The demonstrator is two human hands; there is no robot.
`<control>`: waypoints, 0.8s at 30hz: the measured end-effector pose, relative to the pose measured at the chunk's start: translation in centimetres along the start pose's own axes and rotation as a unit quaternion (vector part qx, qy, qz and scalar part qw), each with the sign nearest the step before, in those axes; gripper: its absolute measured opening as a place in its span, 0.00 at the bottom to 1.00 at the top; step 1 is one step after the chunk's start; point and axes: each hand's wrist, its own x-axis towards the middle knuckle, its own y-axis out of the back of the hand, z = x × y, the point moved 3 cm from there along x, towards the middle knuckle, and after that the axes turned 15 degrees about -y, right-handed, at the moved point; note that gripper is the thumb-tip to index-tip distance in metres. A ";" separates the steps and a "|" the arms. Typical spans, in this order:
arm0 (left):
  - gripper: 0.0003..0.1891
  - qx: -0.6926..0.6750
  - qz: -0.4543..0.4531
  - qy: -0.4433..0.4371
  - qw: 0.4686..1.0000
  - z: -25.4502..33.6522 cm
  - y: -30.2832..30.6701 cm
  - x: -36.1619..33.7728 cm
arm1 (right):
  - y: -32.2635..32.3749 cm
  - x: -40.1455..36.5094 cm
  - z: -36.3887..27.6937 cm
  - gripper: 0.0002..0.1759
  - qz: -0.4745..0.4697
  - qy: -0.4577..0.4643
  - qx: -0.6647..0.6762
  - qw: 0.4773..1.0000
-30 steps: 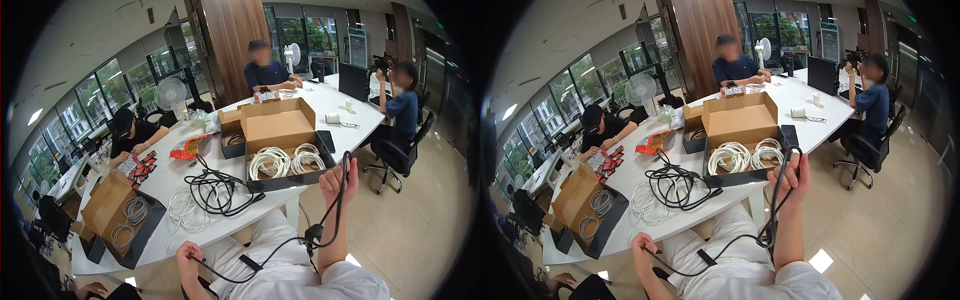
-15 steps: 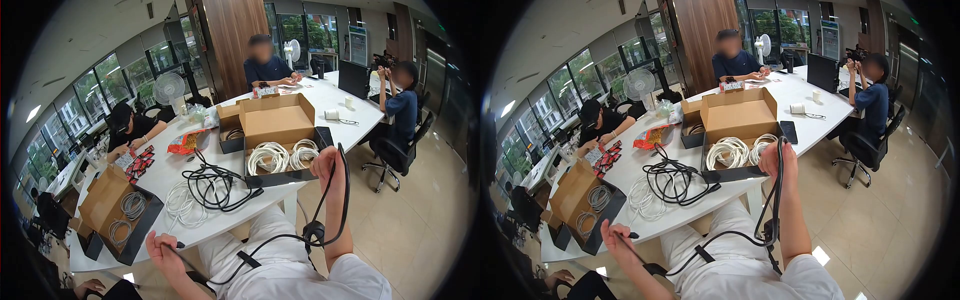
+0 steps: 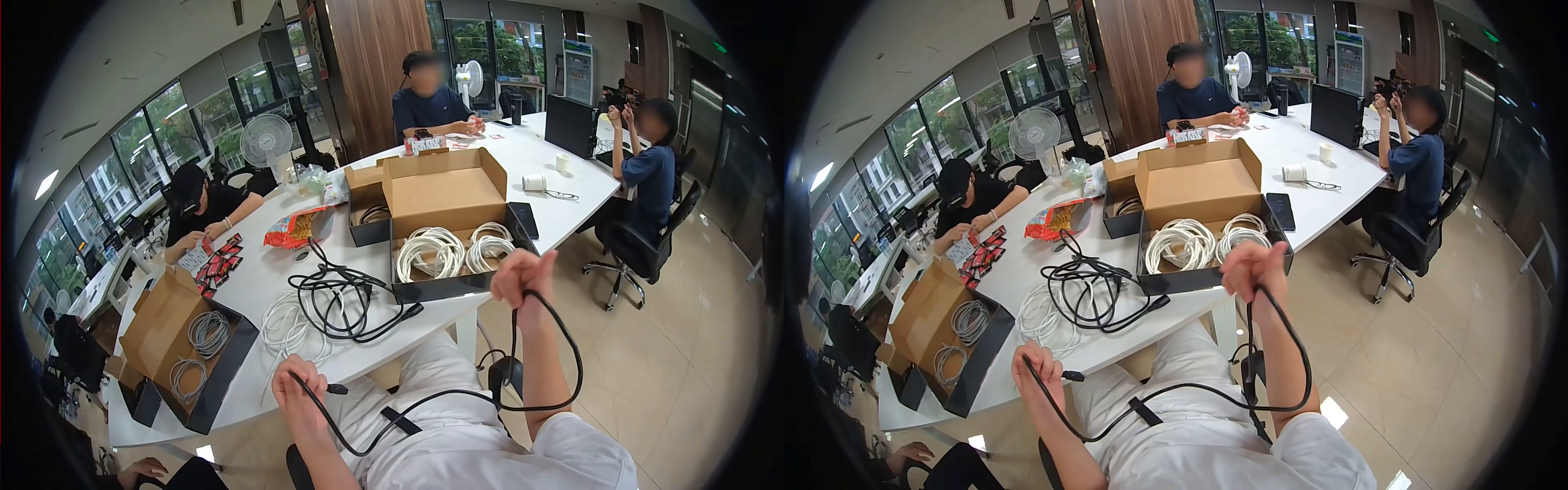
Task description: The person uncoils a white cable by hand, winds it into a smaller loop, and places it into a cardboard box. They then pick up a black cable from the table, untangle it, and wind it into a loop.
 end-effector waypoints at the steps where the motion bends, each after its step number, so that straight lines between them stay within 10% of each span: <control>1: 0.17 -0.011 0.005 0.003 1.000 0.0 0.0 0.1 | -0.2 -0.1 0.4 0.40 -0.055 -0.047 -0.022 0.997; 6: 0.16 -0.051 0.064 0.013 0.997 0.1 0.2 1.3 | -2.9 -0.9 0.6 0.28 -0.320 -0.231 -0.170 0.903; 15: 0.12 -0.087 0.164 -0.010 0.983 1.8 0.9 5.1 | -10.6 -6.1 7.7 0.33 -0.505 -0.168 -0.473 0.702; 24: 0.12 -0.150 0.197 0.008 0.969 2.2 3.0 5.7 | -13.6 -8.2 9.9 0.21 -0.629 -0.236 -0.223 0.706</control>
